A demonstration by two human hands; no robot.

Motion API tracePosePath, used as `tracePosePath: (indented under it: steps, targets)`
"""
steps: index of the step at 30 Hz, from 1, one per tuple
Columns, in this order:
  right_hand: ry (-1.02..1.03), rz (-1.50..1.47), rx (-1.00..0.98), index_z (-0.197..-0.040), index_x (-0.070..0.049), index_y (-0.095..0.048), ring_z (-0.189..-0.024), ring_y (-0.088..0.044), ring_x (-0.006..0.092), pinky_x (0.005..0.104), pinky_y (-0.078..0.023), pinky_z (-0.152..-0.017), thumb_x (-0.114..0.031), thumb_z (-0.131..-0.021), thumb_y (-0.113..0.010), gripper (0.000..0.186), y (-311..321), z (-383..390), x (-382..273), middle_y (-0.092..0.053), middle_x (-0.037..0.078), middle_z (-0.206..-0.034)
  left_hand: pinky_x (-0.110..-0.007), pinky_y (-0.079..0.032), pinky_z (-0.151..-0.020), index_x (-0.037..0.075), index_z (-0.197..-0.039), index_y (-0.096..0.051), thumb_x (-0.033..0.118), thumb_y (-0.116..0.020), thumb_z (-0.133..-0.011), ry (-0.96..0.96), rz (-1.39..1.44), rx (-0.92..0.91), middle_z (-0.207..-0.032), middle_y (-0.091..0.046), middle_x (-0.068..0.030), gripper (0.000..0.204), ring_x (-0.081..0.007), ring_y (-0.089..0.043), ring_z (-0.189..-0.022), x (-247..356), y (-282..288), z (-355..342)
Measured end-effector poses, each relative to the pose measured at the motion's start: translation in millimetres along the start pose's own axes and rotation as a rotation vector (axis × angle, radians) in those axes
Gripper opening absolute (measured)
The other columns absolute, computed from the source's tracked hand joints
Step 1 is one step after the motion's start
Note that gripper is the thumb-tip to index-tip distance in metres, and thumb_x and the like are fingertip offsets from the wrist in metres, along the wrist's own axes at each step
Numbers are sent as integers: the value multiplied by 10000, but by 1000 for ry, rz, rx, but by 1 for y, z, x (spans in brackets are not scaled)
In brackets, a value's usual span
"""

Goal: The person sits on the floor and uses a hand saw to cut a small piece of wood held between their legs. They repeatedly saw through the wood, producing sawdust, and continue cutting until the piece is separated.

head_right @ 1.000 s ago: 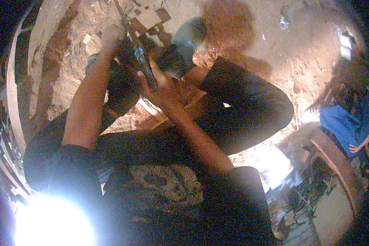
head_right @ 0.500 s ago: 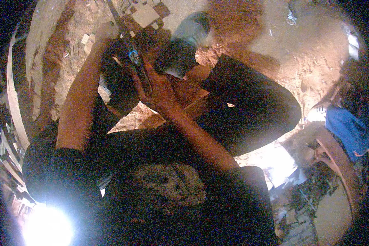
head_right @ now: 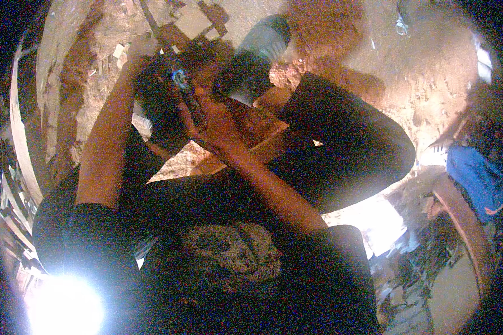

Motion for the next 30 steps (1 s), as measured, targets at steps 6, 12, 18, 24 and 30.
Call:
tracePosePath:
  steps: [6,12,18,24,30]
  targets:
    - [-12,58,22,-1484,-58,-507,-650,-730,275,390,-566,-626,-319,-1004,-655,567,2,-3,7,-723,173,-778,-541,-509,-1013,15,-1251,-618,430,-331,-1038,-100,-96,227,-1249,-670,-287,547,-485,-641,-1176,6,-8,-9]
    - [-47,102,89,-1492,-47,-497,-714,-729,239,371,-572,-667,-311,-1016,-647,564,38,-10,14,-738,178,-847,-557,-535,-976,57,-1222,-632,392,-333,-1032,-6,62,212,-1225,-692,-266,487,-469,-681,-1117,61,-4,-16]
    - [-13,37,93,-1500,-4,-476,-918,-698,172,310,-562,-808,-208,-1042,-620,521,53,-22,55,-738,138,-1098,-559,-500,-1027,44,-1200,-741,539,-259,-1040,128,169,225,-1246,-693,-262,709,-442,-669,-1170,80,-8,-36]
    - [45,2,155,-1482,17,-487,-1008,-691,192,306,-554,-860,-154,-1043,-610,486,54,-19,59,-713,170,-1197,-557,-545,-840,-26,-1050,-740,517,-423,-1032,87,441,326,-958,-712,-319,629,-476,-702,-951,71,-11,-31]
    - [51,30,175,-1479,9,-501,-957,-704,195,302,-562,-820,-142,-1028,-630,493,59,-13,60,-727,171,-1166,-552,-551,-806,-28,-1065,-743,537,-415,-1047,-175,139,397,-869,-716,-301,653,-468,-710,-905,98,-11,-30]
Point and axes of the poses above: each hand's wrist, its own z-axis away from the middle knuckle, its own y-axis out of the back of the hand, x = y × z, the point moved 8 cm from there along -z, towards the middle knuckle
